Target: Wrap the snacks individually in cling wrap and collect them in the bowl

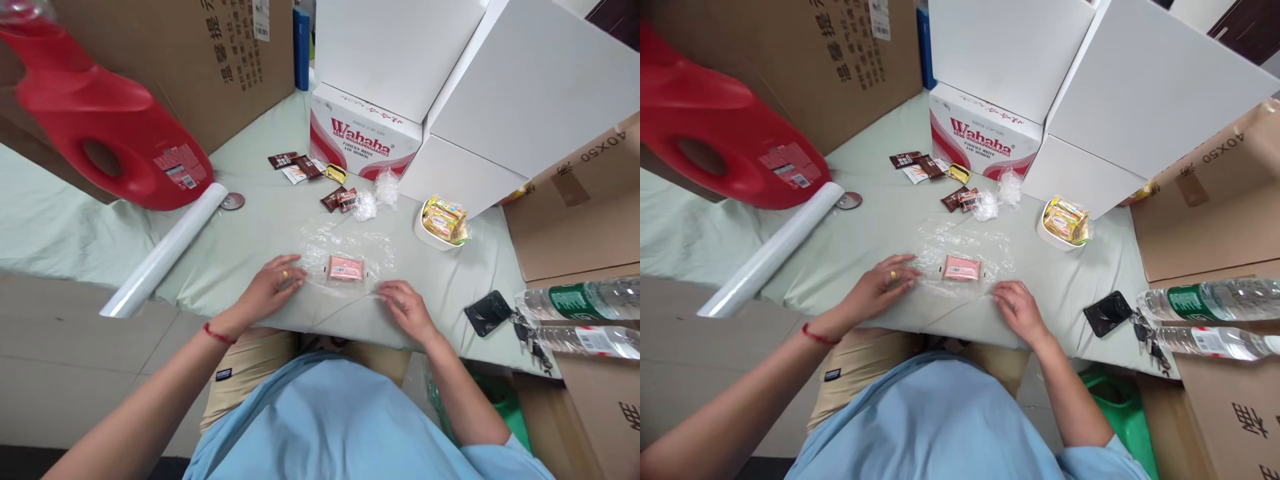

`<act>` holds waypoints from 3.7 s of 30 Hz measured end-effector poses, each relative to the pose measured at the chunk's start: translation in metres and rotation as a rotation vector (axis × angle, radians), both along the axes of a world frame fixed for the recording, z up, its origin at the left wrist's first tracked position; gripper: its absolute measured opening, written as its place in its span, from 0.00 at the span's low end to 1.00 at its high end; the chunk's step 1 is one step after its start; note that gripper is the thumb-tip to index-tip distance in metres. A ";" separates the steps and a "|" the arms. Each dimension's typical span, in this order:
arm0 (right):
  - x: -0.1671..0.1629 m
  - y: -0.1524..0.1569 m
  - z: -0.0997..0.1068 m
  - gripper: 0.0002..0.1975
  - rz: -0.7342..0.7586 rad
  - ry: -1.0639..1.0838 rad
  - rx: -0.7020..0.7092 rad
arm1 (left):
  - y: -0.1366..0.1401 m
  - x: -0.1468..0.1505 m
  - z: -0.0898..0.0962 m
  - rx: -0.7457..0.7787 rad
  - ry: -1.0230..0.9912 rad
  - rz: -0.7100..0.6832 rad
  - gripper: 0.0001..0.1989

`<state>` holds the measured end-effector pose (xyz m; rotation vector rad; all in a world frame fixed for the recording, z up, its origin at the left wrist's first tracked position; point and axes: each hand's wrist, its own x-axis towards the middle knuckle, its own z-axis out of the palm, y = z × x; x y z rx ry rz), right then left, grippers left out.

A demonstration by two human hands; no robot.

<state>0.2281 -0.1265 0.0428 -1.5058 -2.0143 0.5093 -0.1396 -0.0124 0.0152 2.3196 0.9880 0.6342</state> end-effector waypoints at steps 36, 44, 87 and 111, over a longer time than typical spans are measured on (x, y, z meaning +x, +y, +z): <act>-0.044 0.171 0.034 0.10 0.155 -0.321 -0.110 | -0.044 0.115 -0.006 0.220 0.298 0.084 0.26; -0.053 0.089 0.030 0.19 0.365 -0.412 -0.187 | -0.046 0.114 -0.010 0.188 0.253 0.095 0.21; -0.027 0.037 -0.030 0.20 -0.406 -0.006 0.044 | -0.056 0.123 -0.018 0.275 0.232 0.183 0.25; -0.155 0.112 0.018 0.25 -0.200 -0.628 -0.250 | -0.077 0.082 -0.026 0.265 -0.039 0.317 0.22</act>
